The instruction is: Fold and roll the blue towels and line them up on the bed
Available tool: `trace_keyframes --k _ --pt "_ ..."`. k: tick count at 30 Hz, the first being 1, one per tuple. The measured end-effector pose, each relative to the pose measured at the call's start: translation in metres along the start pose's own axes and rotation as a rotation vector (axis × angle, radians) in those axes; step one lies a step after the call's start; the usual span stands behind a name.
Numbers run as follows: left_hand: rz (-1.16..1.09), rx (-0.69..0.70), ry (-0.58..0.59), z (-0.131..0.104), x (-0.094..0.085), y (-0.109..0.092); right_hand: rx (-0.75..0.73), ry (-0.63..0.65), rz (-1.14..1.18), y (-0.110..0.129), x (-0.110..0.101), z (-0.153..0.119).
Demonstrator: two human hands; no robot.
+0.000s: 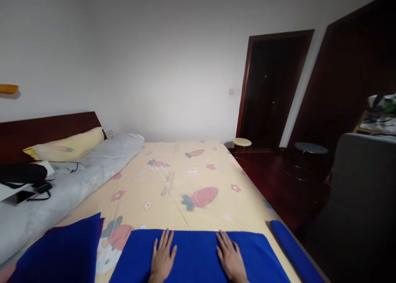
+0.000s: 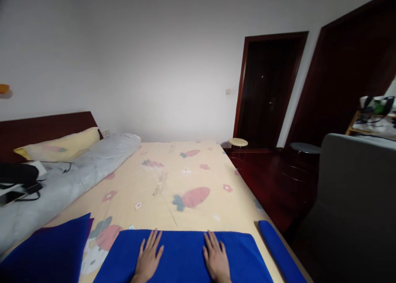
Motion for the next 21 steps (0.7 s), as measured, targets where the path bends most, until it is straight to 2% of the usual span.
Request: trace_keyframes --k 3,7,10,12,14,16,18,19,21 --pt "0.070 -0.163 0.019 0.000 -0.005 0.067 0.134 -0.075 -0.072 -0.068 -0.027 -0.006" --pt "0.129 -0.387 0.016 -0.014 0.003 0.145 0.279 -0.172 -0.163 -0.150 -0.047 -0.026" --pt "0.146 -0.468 -0.024 -0.024 0.009 0.186 0.319 -0.188 -0.190 -0.191 -0.058 -0.036" --pt "0.161 -0.471 -0.006 -0.025 0.006 0.197 0.342 -0.157 -0.197 -0.201 -0.066 -0.037" --pt "0.207 -0.457 -0.014 -0.024 -0.007 0.187 0.380 -0.130 -0.225 -0.192 -0.072 -0.037" --pt "0.229 -0.378 -0.089 -0.022 -0.023 0.150 0.351 -0.162 -0.236 -0.155 -0.071 -0.036" --pt "0.174 -0.206 -0.159 -0.023 -0.028 0.087 0.209 -0.225 -0.180 -0.093 -0.055 -0.039" --pt "0.119 -0.112 -0.151 -0.026 -0.021 0.052 0.114 -0.231 -0.127 -0.058 -0.039 -0.042" --pt "0.034 0.060 -0.054 -0.038 0.006 -0.012 -0.051 -0.192 -0.004 0.005 0.001 -0.055"
Point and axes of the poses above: each hand's wrist, its own z-axis towards the middle knuckle, its own x-axis out of the palm, y = z × x, the point moved 9 cm from there along z, towards the middle knuckle, and after that the axes turned 10 degrees about z, right-handed, at the moved point
